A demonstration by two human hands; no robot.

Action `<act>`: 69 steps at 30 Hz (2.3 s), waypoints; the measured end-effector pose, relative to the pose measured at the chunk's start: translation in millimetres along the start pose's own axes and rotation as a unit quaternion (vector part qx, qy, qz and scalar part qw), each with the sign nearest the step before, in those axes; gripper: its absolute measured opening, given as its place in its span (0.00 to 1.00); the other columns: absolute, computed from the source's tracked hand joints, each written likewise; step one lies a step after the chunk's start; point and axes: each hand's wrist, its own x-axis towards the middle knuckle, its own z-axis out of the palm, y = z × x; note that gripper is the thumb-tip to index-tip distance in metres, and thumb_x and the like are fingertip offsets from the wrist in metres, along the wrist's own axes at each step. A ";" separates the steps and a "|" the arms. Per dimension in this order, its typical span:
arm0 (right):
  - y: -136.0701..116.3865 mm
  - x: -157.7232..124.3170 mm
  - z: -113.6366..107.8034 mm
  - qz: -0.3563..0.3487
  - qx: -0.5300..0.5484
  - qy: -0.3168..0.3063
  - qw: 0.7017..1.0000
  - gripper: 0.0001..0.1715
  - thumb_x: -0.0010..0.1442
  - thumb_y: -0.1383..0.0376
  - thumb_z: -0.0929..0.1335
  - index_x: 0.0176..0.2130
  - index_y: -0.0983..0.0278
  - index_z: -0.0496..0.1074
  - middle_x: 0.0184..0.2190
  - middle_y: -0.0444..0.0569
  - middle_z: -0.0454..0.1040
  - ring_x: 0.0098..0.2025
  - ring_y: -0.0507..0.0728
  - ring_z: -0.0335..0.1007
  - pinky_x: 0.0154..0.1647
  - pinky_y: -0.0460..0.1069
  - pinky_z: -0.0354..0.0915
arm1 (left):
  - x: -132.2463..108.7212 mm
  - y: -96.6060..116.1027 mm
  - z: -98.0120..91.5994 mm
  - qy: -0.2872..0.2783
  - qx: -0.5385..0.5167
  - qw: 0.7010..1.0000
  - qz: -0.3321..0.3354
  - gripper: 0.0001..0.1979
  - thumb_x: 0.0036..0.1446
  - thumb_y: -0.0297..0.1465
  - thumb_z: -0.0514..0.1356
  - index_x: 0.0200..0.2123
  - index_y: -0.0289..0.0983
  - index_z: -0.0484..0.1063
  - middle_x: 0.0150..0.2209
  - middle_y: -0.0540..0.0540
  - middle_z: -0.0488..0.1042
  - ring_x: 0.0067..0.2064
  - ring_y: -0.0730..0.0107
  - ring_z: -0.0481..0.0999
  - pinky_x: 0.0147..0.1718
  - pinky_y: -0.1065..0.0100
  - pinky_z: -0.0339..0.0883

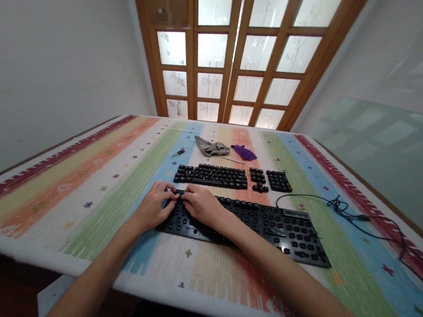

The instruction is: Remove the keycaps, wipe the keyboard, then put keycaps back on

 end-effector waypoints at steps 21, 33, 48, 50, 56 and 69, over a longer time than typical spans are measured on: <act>-3.7 1.0 -3.8 0.008 0.006 -0.007 1.000 0.12 0.64 0.72 0.64 0.38 0.70 0.78 0.40 0.55 0.72 0.38 0.54 0.68 0.41 0.49 0.63 | -5.7 9.5 2.1 0.018 -0.012 1.000 -0.005 0.09 0.62 0.30 0.56 0.44 0.38 0.73 0.45 0.42 0.72 0.50 0.58 0.69 0.52 0.53 0.66; 2.3 2.6 -7.9 0.001 0.051 -0.007 0.999 0.12 0.62 0.73 0.66 0.43 0.70 0.79 0.37 0.54 0.76 0.38 0.55 0.69 0.42 0.49 0.63 | -1.3 10.0 8.8 0.017 -0.057 0.998 -0.031 0.17 0.62 0.31 0.58 0.55 0.41 0.67 0.42 0.44 0.74 0.46 0.59 0.72 0.49 0.55 0.68; 15.5 0.9 -25.4 -0.036 0.087 -0.005 0.996 0.08 0.61 0.72 0.69 0.42 0.68 0.76 0.37 0.52 0.75 0.39 0.54 0.70 0.41 0.48 0.62 | -1.0 11.4 6.0 0.007 -0.045 0.999 -0.012 0.10 0.62 0.29 0.58 0.47 0.40 0.69 0.39 0.47 0.73 0.43 0.61 0.70 0.45 0.58 0.68; 16.9 0.6 -24.5 -0.032 0.083 -0.001 0.996 0.08 0.60 0.73 0.69 0.42 0.68 0.76 0.37 0.51 0.75 0.39 0.54 0.70 0.41 0.48 0.62 | -1.0 11.7 5.1 0.010 -0.042 0.999 -0.009 0.10 0.63 0.29 0.58 0.47 0.39 0.68 0.39 0.46 0.73 0.44 0.61 0.70 0.45 0.59 0.68; 19.3 0.1 -19.2 -0.032 0.064 0.012 0.997 0.03 0.61 0.71 0.69 0.38 0.69 0.76 0.35 0.51 0.73 0.37 0.54 0.69 0.39 0.47 0.61 | 0.2 12.1 2.3 0.018 -0.027 0.999 0.013 0.06 0.64 0.28 0.56 0.45 0.39 0.69 0.40 0.46 0.73 0.44 0.61 0.70 0.46 0.57 0.67; 13.9 0.7 -10.2 -0.037 0.036 0.007 0.999 0.04 0.61 0.71 0.70 0.34 0.70 0.76 0.34 0.51 0.74 0.34 0.52 0.68 0.35 0.46 0.61 | 1.2 11.8 4.0 -0.004 -0.040 0.999 0.033 0.05 0.65 0.29 0.56 0.41 0.39 0.72 0.40 0.45 0.76 0.45 0.61 0.71 0.48 0.55 0.65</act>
